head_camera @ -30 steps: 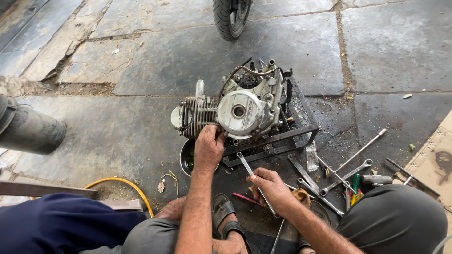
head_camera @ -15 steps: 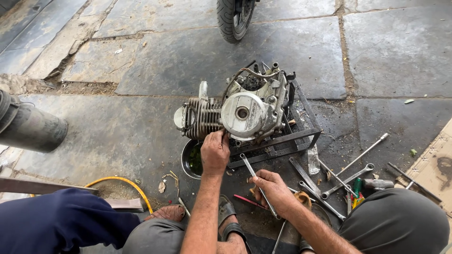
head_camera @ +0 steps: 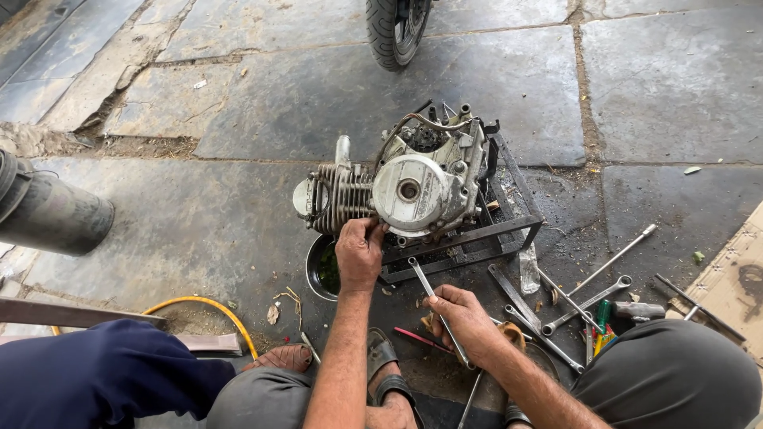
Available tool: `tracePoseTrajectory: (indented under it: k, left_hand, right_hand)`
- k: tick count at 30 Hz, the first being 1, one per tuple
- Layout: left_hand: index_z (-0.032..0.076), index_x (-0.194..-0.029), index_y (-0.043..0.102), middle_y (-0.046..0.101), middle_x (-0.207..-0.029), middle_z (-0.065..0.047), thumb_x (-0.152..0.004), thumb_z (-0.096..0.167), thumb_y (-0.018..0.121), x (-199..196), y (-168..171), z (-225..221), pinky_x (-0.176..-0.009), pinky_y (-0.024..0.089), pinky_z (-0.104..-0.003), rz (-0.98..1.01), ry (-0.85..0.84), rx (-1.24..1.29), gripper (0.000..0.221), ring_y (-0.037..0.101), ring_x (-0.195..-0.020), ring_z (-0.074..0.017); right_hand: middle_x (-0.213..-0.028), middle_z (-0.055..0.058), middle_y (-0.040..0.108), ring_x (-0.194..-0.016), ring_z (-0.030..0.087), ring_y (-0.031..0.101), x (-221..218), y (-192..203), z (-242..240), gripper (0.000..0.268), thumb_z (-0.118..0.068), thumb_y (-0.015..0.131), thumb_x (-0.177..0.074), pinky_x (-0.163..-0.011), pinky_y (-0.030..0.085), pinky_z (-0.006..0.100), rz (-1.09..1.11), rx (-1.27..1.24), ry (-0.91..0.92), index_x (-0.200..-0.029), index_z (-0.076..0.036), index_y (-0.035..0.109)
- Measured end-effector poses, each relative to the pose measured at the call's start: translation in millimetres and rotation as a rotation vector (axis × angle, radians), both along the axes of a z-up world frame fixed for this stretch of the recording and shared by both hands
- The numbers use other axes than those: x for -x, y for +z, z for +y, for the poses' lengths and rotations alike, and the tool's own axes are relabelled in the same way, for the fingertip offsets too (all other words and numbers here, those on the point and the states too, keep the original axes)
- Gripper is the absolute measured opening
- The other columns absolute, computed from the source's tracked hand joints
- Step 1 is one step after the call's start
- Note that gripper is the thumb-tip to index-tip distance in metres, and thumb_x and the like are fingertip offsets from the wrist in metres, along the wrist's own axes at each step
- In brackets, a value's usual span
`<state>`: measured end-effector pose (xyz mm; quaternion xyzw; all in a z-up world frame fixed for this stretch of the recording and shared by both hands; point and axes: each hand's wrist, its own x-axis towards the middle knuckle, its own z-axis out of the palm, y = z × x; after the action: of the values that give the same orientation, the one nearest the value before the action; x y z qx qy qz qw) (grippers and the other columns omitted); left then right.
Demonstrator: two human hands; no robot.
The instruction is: Dismantling and inspecting a motorcycle engine using various hand tools.
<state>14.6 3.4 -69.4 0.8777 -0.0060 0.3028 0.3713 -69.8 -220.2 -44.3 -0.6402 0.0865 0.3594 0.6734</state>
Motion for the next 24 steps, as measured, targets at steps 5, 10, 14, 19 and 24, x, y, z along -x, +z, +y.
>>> tracePoseTrajectory:
  k: [5,10,14,19,24]
  left_hand:
    - [0.004,-0.111,0.069,0.072,-0.102,-0.009,-0.089,0.009,0.078,13,29,-16,-0.079,0.064,-0.036,-0.112,-0.073,0.063,0.024,0.072,-0.095,-0.0224]
    - [0.006,-0.1,0.072,0.073,-0.095,-0.007,-0.093,0.007,0.077,9,13,-15,-0.078,0.063,-0.035,-0.115,0.04,0.052,0.009,0.074,-0.092,-0.0212]
    - [0.002,-0.102,0.069,0.071,-0.098,-0.009,-0.09,0.007,0.079,12,28,-19,-0.075,0.062,-0.034,-0.11,-0.01,0.109,0.017,0.072,-0.093,-0.0222]
    - [0.004,-0.106,0.071,0.073,-0.1,-0.008,-0.094,0.003,0.073,8,15,-19,-0.075,0.063,-0.033,-0.181,0.0,0.072,0.012,0.074,-0.091,-0.021]
    - [0.003,-0.101,0.067,0.069,-0.096,-0.008,-0.094,0.005,0.075,8,19,-18,-0.069,0.062,-0.033,-0.106,-0.023,0.135,0.011,0.072,-0.086,-0.0218]
  right_hand:
    - [-0.06,0.005,0.057,-0.046,0.009,0.049,1,1,0,0.03,-0.028,0.05,-0.106,-0.039,0.038,0.024,0.009,-0.013,-0.013,-0.111,-0.003,0.067]
    - [-0.06,0.005,0.057,-0.045,0.009,0.048,1,-4,1,0.03,-0.027,0.051,-0.105,-0.039,0.037,0.024,0.022,-0.007,-0.018,-0.11,-0.003,0.066]
    - [-0.061,0.005,0.058,-0.045,0.01,0.047,0,-3,1,0.029,-0.026,0.051,-0.105,-0.04,0.037,0.024,0.022,-0.023,-0.042,-0.112,-0.003,0.066]
    - [-0.065,0.008,0.064,-0.049,0.012,0.056,-3,-1,-3,0.027,-0.02,0.047,-0.104,-0.043,0.045,0.024,0.023,-0.084,-0.104,-0.116,-0.005,0.066]
    - [-0.075,0.015,0.072,-0.061,0.019,0.067,-5,2,-2,0.024,-0.015,0.045,-0.102,-0.058,0.055,0.031,0.026,-0.144,-0.1,-0.113,-0.002,0.063]
